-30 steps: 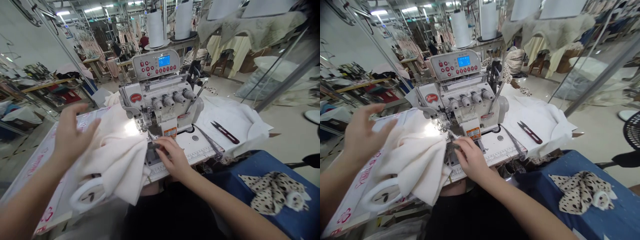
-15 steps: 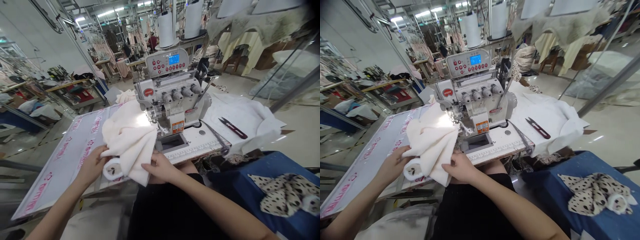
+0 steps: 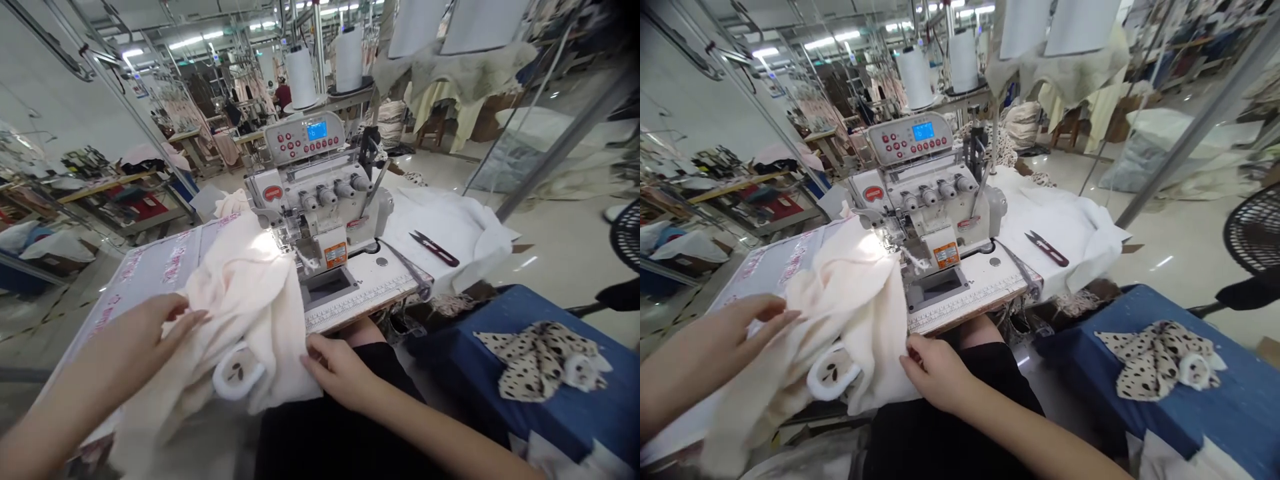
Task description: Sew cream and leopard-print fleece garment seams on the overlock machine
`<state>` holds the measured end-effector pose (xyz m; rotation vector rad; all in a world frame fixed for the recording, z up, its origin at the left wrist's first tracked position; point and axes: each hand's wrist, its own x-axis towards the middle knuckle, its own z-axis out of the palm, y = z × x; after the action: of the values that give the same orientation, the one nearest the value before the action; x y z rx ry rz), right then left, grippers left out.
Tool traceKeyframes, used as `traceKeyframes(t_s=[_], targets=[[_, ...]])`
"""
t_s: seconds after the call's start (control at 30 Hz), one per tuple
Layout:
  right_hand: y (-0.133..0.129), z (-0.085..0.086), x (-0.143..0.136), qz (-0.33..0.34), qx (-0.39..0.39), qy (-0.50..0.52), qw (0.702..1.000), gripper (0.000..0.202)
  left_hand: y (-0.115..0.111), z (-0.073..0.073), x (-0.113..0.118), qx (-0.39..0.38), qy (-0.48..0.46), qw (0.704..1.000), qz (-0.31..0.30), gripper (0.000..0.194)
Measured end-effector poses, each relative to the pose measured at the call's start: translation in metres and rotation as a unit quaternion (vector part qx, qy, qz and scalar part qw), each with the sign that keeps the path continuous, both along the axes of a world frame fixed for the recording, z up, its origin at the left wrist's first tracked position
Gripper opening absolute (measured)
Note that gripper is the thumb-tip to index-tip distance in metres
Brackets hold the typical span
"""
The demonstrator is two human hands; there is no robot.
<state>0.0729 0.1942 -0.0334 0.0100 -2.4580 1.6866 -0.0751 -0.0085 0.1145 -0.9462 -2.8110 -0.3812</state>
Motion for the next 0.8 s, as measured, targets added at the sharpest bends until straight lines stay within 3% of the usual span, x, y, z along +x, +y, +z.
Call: traceKeyframes(t_s=[0.13,0.23,0.37,0.47,0.57,0.63,0.7,0.8], targets=[[0.010,0.003,0.001,-0.059,-0.031,0.087,0.994,0.016,0.014,-0.040,0.040,0.021,0.168,0.975,-0.147,0.045],[0.017,0.007,-0.008,-0.096,-0.012,0.150,0.984,0.023,0.013,-0.060,0.038,-0.003,0.170,0.972,-0.162,0.038],[0.034,0.030,-0.034,-0.144,0.015,0.215,0.966,0.023,0.017,-0.055,0.018,0.012,0.074,0.993,-0.096,0.033],[0.045,0.054,-0.064,-0.193,0.074,0.189,0.960,0.024,0.026,-0.044,0.018,0.016,0.102,0.983,-0.150,0.019],[0.050,0.065,-0.091,-0.215,0.146,0.169,0.951,0.015,0.033,-0.040,0.027,0.028,0.132,0.975,-0.175,0.014],[0.053,0.062,-0.101,-0.221,0.074,0.187,0.954,0.010,0.037,-0.040,0.033,0.041,0.140,0.977,-0.153,0.013],[0.059,0.051,-0.103,-0.243,-0.109,0.196,0.944,0.011,0.041,-0.041,0.036,0.057,0.160,0.978,-0.122,0.017],[0.066,0.032,-0.092,-0.297,-0.379,0.196,0.854,0.017,0.046,-0.039,0.031,0.052,0.163,0.983,-0.064,0.043]])
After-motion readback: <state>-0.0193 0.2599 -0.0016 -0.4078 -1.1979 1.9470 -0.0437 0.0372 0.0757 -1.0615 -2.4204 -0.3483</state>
